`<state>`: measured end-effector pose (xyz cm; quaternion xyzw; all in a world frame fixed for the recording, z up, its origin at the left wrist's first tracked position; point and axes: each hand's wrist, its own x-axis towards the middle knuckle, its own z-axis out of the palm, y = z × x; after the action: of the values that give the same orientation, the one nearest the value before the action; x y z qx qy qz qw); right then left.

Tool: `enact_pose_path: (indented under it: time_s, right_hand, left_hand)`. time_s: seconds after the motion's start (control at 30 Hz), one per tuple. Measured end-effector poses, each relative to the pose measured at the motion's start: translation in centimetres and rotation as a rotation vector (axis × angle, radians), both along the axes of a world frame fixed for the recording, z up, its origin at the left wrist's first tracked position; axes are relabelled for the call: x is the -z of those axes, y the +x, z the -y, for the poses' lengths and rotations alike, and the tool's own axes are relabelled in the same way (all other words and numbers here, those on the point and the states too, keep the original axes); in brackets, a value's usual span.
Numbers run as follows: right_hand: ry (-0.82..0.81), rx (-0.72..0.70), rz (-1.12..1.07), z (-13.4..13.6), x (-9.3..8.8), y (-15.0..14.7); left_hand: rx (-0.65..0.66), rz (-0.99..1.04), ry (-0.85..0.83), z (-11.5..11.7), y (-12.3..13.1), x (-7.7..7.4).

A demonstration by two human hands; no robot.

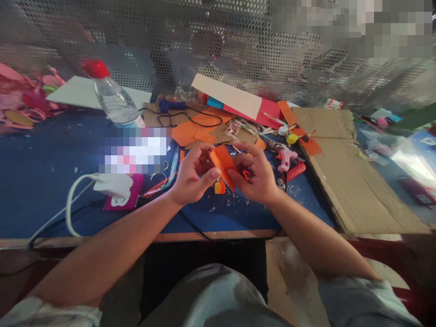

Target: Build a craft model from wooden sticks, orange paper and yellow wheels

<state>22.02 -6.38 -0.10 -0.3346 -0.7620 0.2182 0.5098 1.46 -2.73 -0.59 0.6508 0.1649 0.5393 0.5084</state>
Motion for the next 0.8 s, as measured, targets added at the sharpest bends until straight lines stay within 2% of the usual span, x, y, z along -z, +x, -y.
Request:
enact_pose_path:
  time_s: [0.17,0.3,0.4,0.5,0.6,0.8]
  right_hand:
    - [0.055,0.016,0.017,0.0,0.0,0.0]
    - [0.003,0.070,-0.037,0.0,-0.2,0.1]
    - [0.028,0.063,-0.027,-0.2,-0.4,0.3]
    - [0.079,0.010,-0.004,-0.3,-0.5,0.4]
    - [0.064,-0.006,-0.014,-0.3,-0.7,0.3]
    - [0.003,0.095,-0.176,-0.4,-0.7,0.1]
  left_hand:
    - [-0.105,-0.047,-0.030,0.0,0.0,0.1]
    - [-0.048,-0.051,-0.038,0.1,0.0,-0.3]
    - [-0.023,-0.058,-0.037,0.2,0.1,-0.6]
    - [-0.057,-0.026,-0.035,0.2,0.1,-0.7]
    - [-0.077,-0.033,-0.046,0.1,0.0,-0.8]
    - [-0.145,-0.021,-0.060,-0.2,0.0,-0.8]
